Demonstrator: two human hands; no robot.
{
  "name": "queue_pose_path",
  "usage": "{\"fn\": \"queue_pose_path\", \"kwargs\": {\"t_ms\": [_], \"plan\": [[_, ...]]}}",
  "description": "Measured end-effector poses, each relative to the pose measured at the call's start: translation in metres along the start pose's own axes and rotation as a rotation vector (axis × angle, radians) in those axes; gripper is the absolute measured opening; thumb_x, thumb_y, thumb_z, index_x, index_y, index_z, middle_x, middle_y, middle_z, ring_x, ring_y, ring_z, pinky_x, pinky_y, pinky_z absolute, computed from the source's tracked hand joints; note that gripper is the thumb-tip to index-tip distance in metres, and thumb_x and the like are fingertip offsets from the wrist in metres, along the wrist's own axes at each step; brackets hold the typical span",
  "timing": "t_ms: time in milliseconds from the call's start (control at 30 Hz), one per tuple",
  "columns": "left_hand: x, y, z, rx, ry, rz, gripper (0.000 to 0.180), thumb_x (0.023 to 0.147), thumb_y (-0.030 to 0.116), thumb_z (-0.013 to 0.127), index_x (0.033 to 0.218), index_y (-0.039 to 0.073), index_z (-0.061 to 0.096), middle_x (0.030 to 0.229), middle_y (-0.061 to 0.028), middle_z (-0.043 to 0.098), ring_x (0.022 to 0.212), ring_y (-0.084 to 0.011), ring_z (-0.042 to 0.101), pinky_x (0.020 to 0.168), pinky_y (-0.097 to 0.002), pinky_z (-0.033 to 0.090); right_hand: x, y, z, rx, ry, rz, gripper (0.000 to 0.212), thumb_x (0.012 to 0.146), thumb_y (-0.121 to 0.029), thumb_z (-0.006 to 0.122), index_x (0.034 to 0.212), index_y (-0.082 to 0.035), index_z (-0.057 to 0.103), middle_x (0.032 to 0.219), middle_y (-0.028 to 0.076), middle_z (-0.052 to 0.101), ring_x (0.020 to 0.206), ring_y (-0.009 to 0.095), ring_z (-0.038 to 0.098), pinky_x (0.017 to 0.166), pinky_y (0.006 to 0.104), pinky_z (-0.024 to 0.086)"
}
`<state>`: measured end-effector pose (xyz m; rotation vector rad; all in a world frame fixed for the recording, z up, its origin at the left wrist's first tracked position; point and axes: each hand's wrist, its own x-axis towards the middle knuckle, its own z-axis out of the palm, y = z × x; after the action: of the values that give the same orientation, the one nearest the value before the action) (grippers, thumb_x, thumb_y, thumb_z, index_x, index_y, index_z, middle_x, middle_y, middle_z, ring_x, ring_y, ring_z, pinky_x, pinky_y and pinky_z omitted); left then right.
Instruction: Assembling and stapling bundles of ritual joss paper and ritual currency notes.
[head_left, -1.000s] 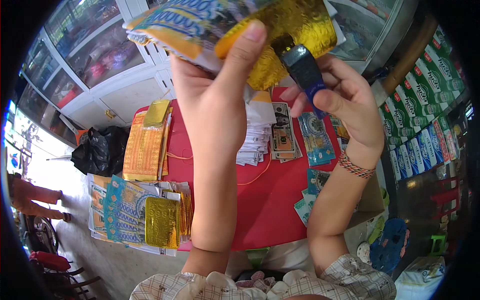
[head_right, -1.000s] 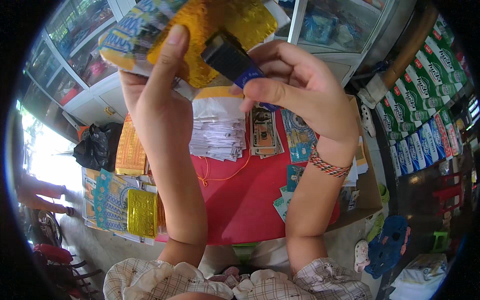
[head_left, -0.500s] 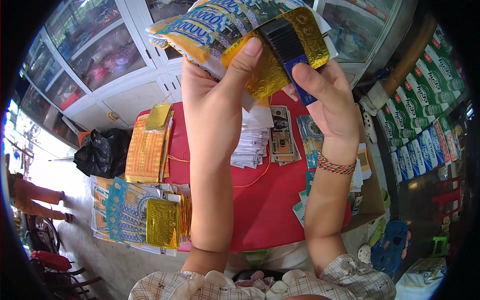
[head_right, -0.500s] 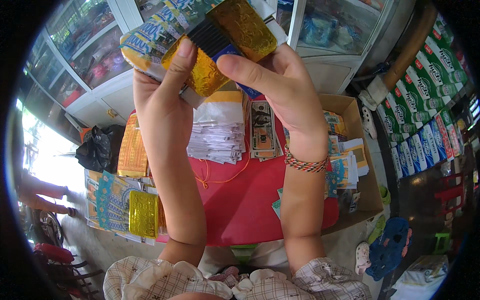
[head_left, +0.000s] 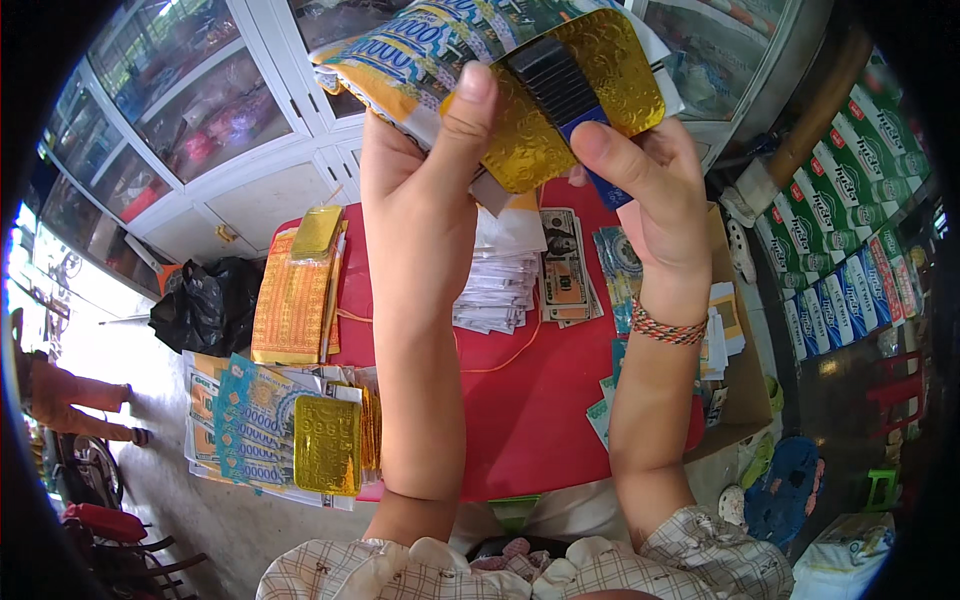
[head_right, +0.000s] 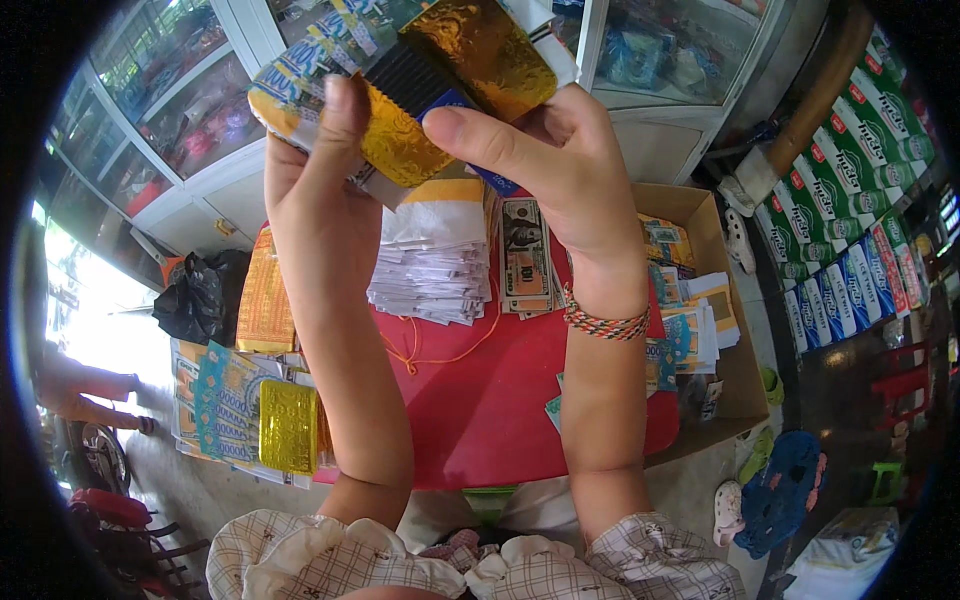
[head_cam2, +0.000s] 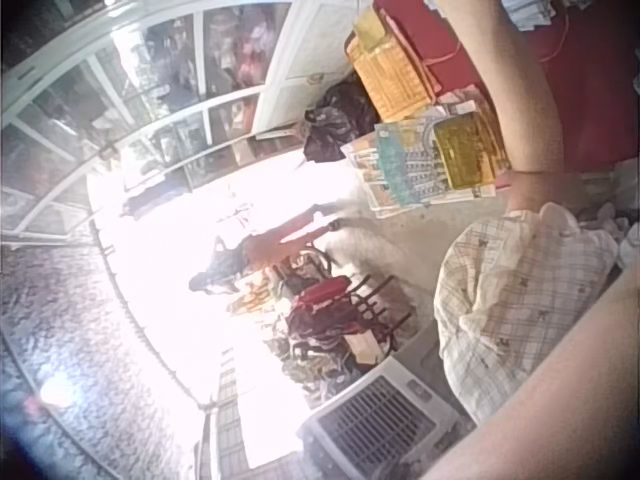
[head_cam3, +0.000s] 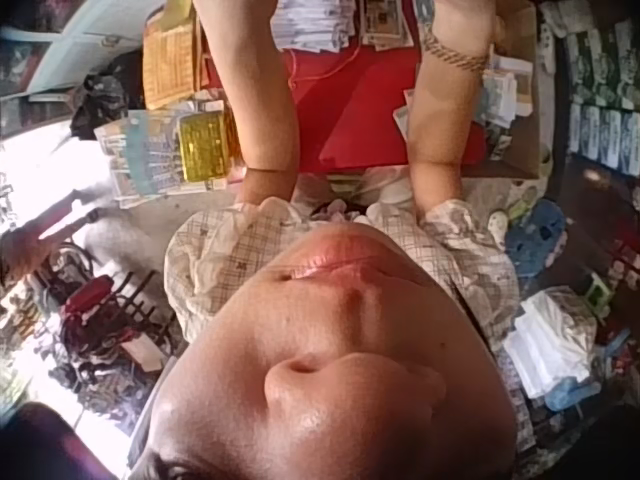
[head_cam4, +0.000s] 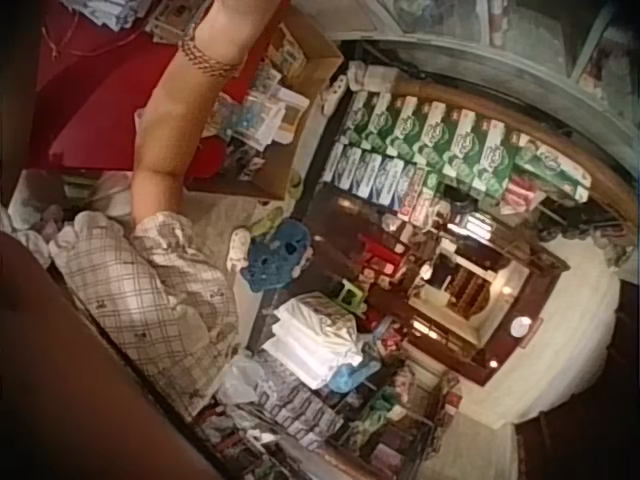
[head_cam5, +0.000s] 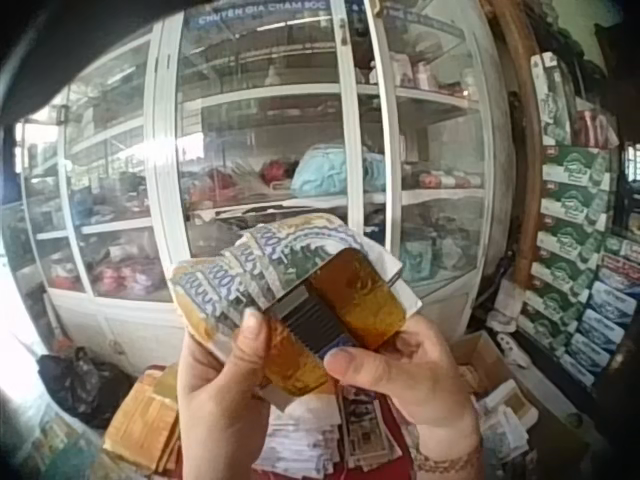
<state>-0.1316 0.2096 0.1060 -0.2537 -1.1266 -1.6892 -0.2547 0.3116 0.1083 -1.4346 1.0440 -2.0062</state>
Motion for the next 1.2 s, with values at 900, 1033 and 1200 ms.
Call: {"fn": "queue_pose_path", "kwargs": {"t_ms": [900, 1033, 1200], "plan": [[0.011, 0.023, -0.032, 0.009, 0.149, -0.014, 0.025, 0.094, 0.013, 0.075, 0.115, 0.003, 0.068, 0.109, -0.0053, 0.073, 0.099, -0.0137, 0.069, 0.085, -0.0293, 0.056, -0.014, -0.024, -0.028, -0.293, -0.075, 0.1, 0.034, 0.086, -0.007, 0.08, 0.116, 0.001, 0.065, 0.101, 0.002, 0.068, 0.091, 0.008, 0.063, 0.085, 0.0225, 0.049], [0.011, 0.027, -0.034, 0.155, 0.147, -0.013, 0.028, 0.091, 0.009, 0.077, 0.115, 0.0, 0.068, 0.108, -0.0075, 0.073, 0.096, -0.0149, 0.07, 0.084, -0.0294, 0.056, -0.023, -0.04, -0.044, -0.57, 0.067, 0.036, 0.039, 0.093, -0.018, 0.071, 0.124, 0.004, 0.06, 0.106, 0.013, 0.07, 0.087, 0.011, 0.06, 0.082, 0.0247, 0.048], [0.013, 0.023, -0.033, 0.298, 0.142, 0.12, 0.025, 0.086, 0.003, 0.079, 0.109, -0.004, 0.069, 0.105, -0.0114, 0.074, 0.095, -0.0177, 0.071, 0.085, -0.0302, 0.056, -0.036, -0.048, -0.062, -0.507, 0.184, -0.165, 0.032, 0.093, -0.021, 0.074, 0.116, 0.0, 0.066, 0.1, 0.007, 0.073, 0.085, 0.007, 0.062, 0.076, 0.021, 0.047]]}}
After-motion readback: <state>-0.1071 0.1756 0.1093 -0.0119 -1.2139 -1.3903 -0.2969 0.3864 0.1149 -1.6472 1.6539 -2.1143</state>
